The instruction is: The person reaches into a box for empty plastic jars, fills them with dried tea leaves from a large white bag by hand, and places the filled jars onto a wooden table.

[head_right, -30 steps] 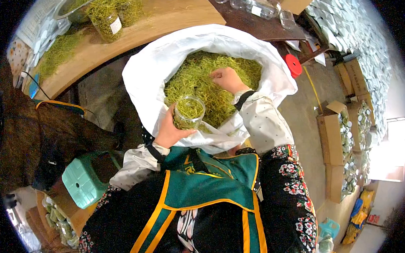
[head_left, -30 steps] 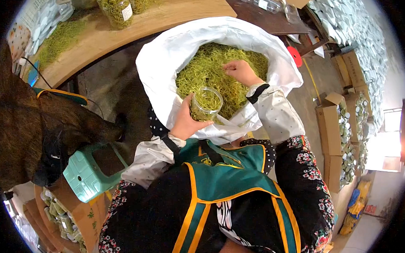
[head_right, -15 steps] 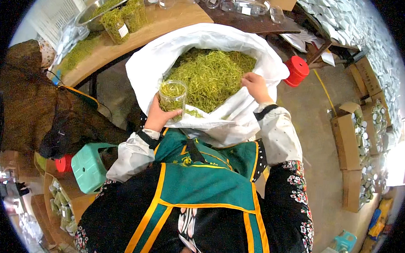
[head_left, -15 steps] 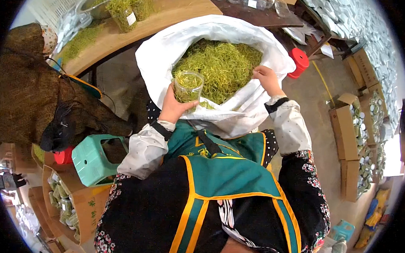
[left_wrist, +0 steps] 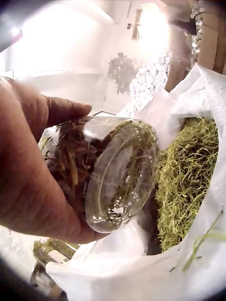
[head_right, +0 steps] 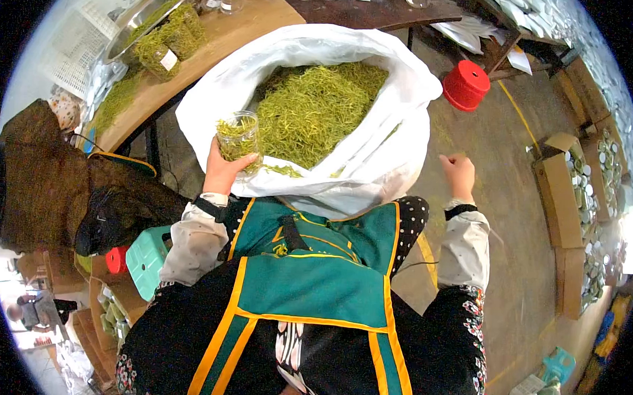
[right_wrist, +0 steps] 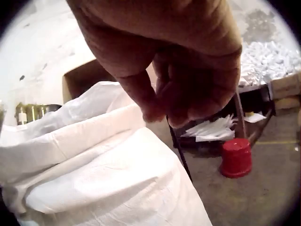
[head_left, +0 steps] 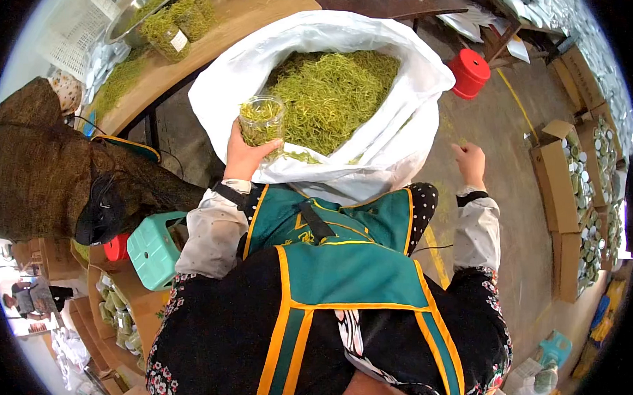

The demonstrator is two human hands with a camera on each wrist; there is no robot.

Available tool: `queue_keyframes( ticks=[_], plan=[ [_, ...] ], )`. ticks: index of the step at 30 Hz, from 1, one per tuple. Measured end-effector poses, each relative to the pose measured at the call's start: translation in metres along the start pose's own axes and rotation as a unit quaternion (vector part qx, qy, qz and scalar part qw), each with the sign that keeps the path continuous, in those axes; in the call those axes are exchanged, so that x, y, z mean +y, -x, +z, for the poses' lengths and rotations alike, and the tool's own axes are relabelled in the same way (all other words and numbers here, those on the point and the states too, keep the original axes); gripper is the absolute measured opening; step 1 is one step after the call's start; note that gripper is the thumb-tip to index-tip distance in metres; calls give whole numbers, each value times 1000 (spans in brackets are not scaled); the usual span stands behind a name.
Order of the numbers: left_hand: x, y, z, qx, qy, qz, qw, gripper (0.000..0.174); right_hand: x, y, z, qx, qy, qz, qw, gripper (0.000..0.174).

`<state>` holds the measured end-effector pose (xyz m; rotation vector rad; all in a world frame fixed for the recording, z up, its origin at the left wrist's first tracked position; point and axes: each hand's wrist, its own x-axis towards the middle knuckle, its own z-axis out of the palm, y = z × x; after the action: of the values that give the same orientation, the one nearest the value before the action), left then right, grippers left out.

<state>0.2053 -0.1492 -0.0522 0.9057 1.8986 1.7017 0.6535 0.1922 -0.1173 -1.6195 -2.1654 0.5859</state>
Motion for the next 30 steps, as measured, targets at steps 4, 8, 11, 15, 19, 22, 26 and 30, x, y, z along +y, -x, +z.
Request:
queue_keyframes(
  ticks=[4,8,11,15,19,22,26,30],
  plan=[
    [3,8,11,15,1,-13,1000,84,-89,-2,21,49,-99,-149,983,26],
    [4,20,16,15,-9,-23,1000,85,-164,-2,66,12,-112,-345,932,11],
    [8,25,17,3,-5,-27,1000,87,-194,13,98,68,-53,-503,860,11],
    [12,23,14,-8,-44,-16,999,88,-161,28,119,-76,85,-446,888,17],
    [17,20,13,-40,-34,-9,999,89,-139,41,109,-79,-41,-404,910,14],
    [4,13,12,-56,-6,7,998,89,-136,54,89,13,-126,-359,924,17],
    [-9,4,6,-60,-53,26,996,88,-136,62,82,9,-115,-352,929,9],
    [-16,2,4,-73,-19,23,997,88,-145,62,96,12,-74,-405,911,8]
  ],
)
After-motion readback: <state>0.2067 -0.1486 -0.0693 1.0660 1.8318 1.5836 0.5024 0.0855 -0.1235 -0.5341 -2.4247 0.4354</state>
